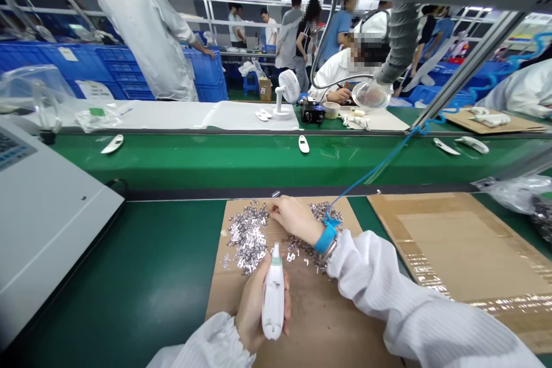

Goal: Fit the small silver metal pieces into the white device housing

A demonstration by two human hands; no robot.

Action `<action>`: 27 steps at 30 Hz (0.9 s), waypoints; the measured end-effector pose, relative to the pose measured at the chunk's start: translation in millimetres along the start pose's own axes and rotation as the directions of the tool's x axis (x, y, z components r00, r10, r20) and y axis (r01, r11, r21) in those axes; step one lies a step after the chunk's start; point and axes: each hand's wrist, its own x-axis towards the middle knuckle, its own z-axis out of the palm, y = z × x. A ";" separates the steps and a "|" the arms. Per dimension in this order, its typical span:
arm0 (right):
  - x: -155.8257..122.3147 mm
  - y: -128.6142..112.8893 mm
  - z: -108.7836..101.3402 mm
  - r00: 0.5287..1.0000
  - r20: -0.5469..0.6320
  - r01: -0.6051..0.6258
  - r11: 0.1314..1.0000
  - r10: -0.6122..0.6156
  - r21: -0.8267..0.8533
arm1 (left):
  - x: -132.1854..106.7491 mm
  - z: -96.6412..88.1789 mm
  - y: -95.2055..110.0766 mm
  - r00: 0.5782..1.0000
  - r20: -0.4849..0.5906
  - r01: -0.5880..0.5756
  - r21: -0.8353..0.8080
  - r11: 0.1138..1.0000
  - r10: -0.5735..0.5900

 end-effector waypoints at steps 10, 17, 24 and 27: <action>2.4 9.7 3.7 0.999 0.041 0.017 1.000 -0.017 -0.009 | 0.4 0.6 1.7 0.997 -0.032 0.068 0.040 0.997 -0.067; -31.7 -2.8 -16.4 0.998 -0.059 -0.002 0.998 -0.002 -0.063 | 4.6 -4.5 1.3 0.999 0.042 0.022 -0.029 0.999 -0.021; -80.4 -20.4 -17.9 0.958 0.014 0.286 0.954 -0.286 -0.095 | 12.0 -13.3 -3.1 0.986 0.033 -0.163 -0.067 0.984 0.165; -96.3 -19.3 -9.5 0.931 0.018 0.360 0.910 -0.365 -0.205 | 15.4 -16.2 -5.2 0.981 0.034 -0.188 -0.076 0.979 0.191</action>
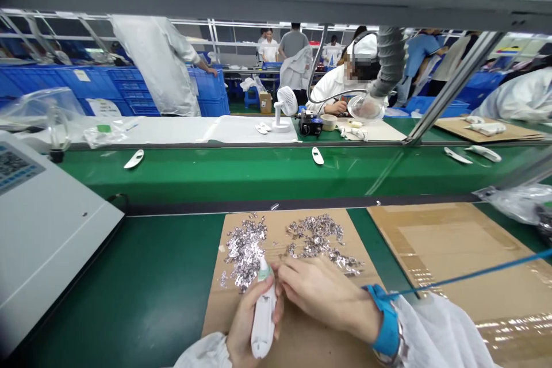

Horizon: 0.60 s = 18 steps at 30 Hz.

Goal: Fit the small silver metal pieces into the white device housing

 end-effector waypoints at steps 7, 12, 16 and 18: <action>-16.2 -3.1 6.8 0.992 -0.061 0.105 0.985 -0.114 -0.136 | -2.8 2.7 0.1 0.999 0.038 0.015 0.067 0.998 -0.017; -14.2 -6.1 -1.0 0.977 -0.010 -0.201 0.935 0.213 0.291 | -3.6 1.8 1.1 1.000 0.012 -0.011 0.076 0.997 0.010; -9.5 -5.9 -3.8 0.890 0.163 -0.442 0.724 0.425 0.530 | -1.8 0.8 -1.8 0.997 0.031 -0.079 0.087 0.993 0.076; -8.1 -3.8 -1.7 0.875 0.226 -0.475 0.664 0.429 0.577 | -0.6 0.4 -4.5 0.993 0.037 -0.114 0.087 0.990 0.111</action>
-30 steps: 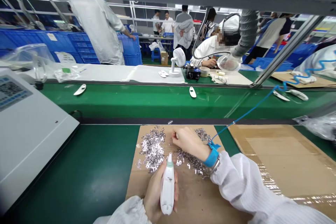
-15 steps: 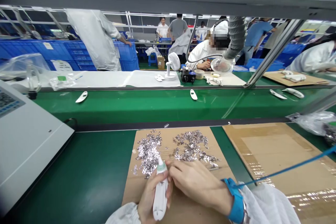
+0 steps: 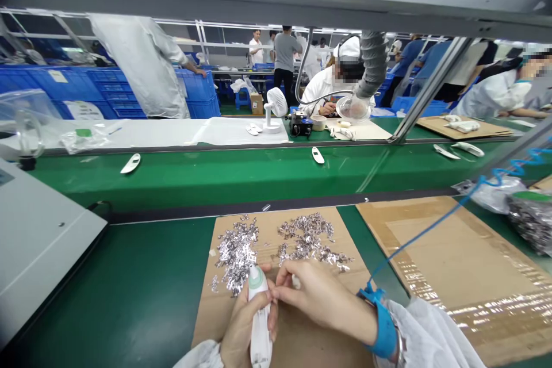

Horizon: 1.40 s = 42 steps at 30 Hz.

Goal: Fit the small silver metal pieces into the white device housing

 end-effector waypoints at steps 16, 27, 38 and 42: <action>11.1 -12.2 -0.6 0.977 0.215 -0.066 0.937 -0.010 0.343 | -6.7 8.5 7.0 0.992 -0.048 0.116 -0.054 0.992 -0.118; 13.6 -30.2 1.9 0.976 0.218 0.013 1.000 -0.016 0.013 | -8.6 9.5 7.5 0.992 -0.058 0.107 -0.088 0.990 -0.112; 16.6 -34.4 -12.3 0.973 -0.175 0.179 0.968 -0.148 0.174 | -7.1 8.3 5.4 0.994 -0.027 0.107 -0.065 0.992 -0.109; 12.9 -57.8 -25.2 0.867 -0.484 0.455 0.587 -0.119 0.670 | -10.1 13.8 9.6 0.996 -0.027 0.079 -0.077 0.994 -0.081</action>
